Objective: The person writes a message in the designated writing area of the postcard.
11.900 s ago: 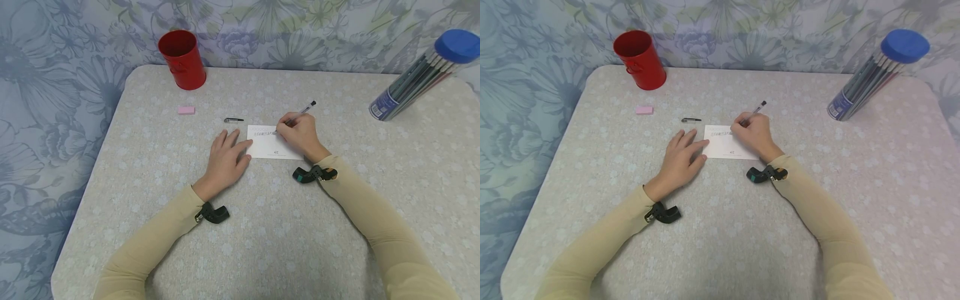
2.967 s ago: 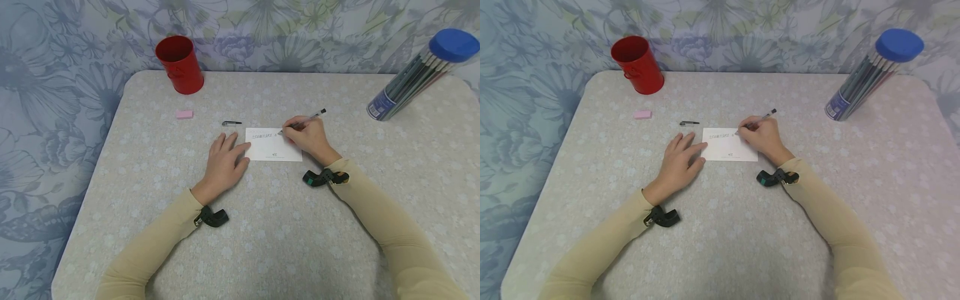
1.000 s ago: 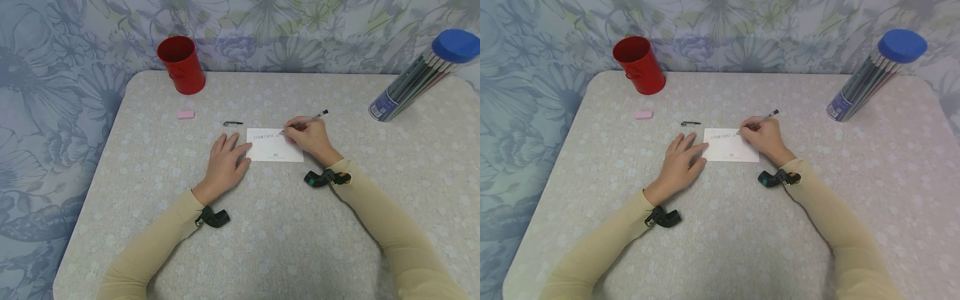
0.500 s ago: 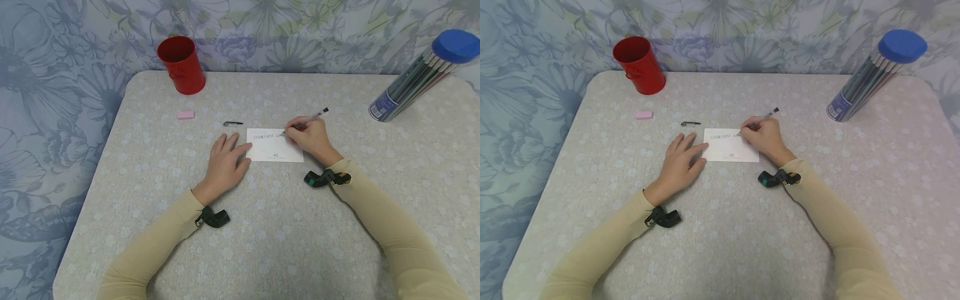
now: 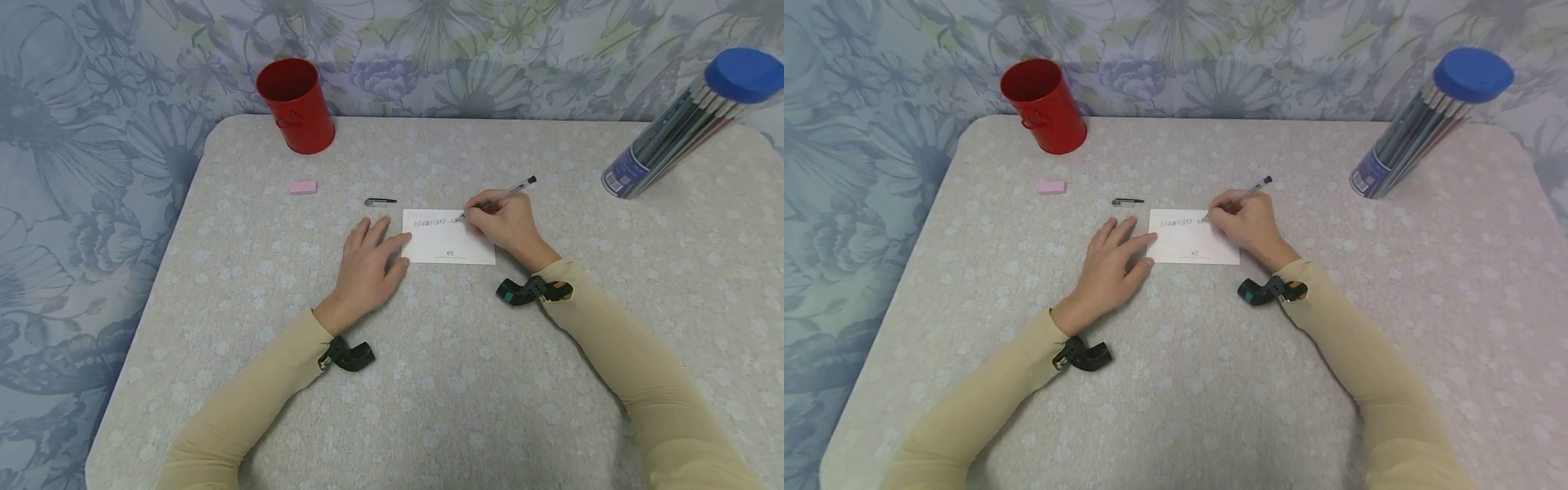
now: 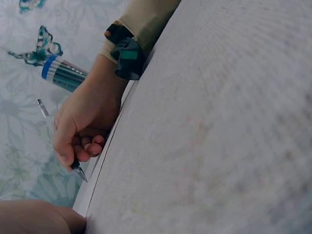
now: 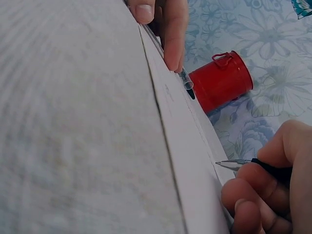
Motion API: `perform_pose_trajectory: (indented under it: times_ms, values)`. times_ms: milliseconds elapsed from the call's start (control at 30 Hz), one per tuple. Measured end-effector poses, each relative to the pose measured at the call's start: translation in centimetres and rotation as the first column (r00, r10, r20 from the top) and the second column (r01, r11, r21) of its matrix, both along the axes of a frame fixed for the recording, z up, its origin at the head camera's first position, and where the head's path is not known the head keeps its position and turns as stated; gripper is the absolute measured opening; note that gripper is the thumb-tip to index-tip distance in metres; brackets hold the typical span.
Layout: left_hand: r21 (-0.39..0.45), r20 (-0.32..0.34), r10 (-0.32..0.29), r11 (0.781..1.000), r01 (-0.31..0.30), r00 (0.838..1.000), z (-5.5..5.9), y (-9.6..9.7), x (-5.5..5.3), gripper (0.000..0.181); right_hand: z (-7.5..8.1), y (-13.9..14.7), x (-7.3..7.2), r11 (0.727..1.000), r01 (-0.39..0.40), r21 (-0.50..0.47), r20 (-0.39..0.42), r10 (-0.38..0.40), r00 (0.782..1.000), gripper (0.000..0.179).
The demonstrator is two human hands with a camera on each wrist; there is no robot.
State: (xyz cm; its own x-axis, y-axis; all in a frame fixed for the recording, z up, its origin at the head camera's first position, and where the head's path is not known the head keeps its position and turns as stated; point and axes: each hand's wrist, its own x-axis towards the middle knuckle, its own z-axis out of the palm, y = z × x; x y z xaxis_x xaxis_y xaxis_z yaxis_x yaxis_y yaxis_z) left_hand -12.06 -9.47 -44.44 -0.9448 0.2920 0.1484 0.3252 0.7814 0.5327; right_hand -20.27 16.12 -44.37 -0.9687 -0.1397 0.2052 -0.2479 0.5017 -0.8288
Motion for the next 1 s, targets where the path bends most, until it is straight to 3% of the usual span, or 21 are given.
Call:
perform_pose_trajectory:
  times_ms: [600,1000]
  values:
    - [0.006,0.005,0.0,1.0,0.0,1.0,0.09,-0.01,0.07,0.04,0.14,0.02,0.05,0.999,0.053,-0.013,-0.02,-0.053,0.998,0.015]
    - [-0.007,0.007,0.002,1.0,-0.001,1.0,0.0,0.0,0.03,0.039,0.03,0.12,0.08,0.999,0.035,-0.001,-0.015,-0.035,0.999,0.016]
